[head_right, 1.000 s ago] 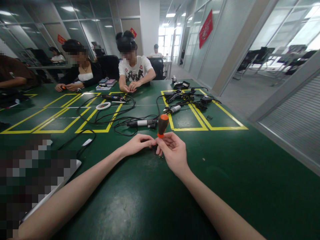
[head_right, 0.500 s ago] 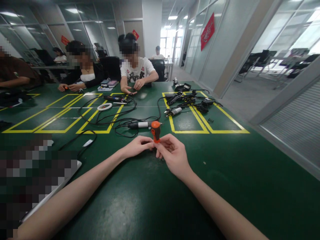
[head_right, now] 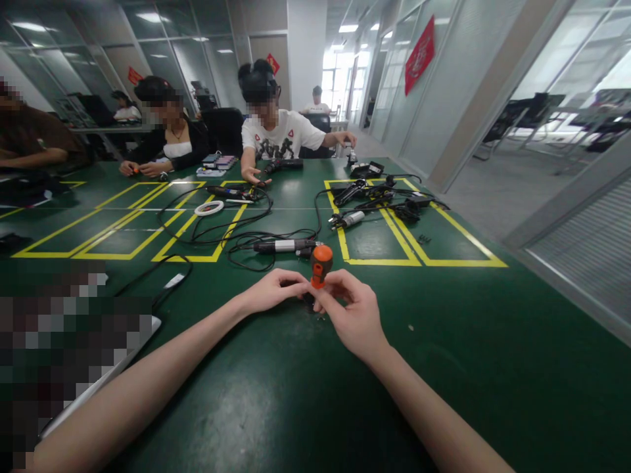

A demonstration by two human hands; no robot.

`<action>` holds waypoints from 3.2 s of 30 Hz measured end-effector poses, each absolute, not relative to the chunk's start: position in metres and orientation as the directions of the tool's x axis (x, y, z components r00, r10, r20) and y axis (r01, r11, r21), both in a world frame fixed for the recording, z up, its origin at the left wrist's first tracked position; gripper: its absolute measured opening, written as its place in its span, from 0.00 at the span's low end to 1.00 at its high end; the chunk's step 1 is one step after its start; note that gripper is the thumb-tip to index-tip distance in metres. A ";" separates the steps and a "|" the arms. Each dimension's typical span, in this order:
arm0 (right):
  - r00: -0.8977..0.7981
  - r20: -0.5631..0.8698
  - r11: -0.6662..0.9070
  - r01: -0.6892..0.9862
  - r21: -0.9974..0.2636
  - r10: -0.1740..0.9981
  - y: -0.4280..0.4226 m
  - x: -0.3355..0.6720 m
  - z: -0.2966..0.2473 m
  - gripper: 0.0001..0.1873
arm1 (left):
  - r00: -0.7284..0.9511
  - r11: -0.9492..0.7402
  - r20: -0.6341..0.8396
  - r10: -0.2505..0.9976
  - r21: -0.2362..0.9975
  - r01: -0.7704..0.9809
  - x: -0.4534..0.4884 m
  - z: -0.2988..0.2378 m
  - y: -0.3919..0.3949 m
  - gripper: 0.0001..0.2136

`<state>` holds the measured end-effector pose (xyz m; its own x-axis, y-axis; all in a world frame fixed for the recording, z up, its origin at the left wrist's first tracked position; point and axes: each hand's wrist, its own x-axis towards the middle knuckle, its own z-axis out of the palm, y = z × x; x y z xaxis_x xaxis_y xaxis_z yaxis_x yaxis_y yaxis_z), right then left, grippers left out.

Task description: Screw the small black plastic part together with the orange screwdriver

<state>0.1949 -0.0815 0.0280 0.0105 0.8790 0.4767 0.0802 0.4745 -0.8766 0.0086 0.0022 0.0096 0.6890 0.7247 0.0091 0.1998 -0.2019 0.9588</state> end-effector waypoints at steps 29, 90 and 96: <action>0.186 0.421 0.413 0.084 -0.907 0.888 -0.086 0.196 0.031 0.11 | 0.690 -0.243 0.032 0.723 0.947 0.212 0.008 0.005 0.007 0.19; 0.129 0.423 0.430 -0.030 -0.902 0.897 -0.081 0.190 0.022 0.19 | 0.702 -0.238 0.005 0.712 0.942 0.235 0.010 0.010 0.004 0.17; 0.209 0.432 0.451 -0.048 -0.891 0.877 -0.079 0.193 0.018 0.17 | 0.713 -0.283 -0.005 0.701 0.916 0.284 0.009 0.010 0.002 0.25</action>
<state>0.1926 -0.0788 0.0179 0.2095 0.8772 0.4321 -0.0485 0.4506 -0.8914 0.0093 0.0023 0.0104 0.7134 0.7007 -0.0048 0.2839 -0.2828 0.9162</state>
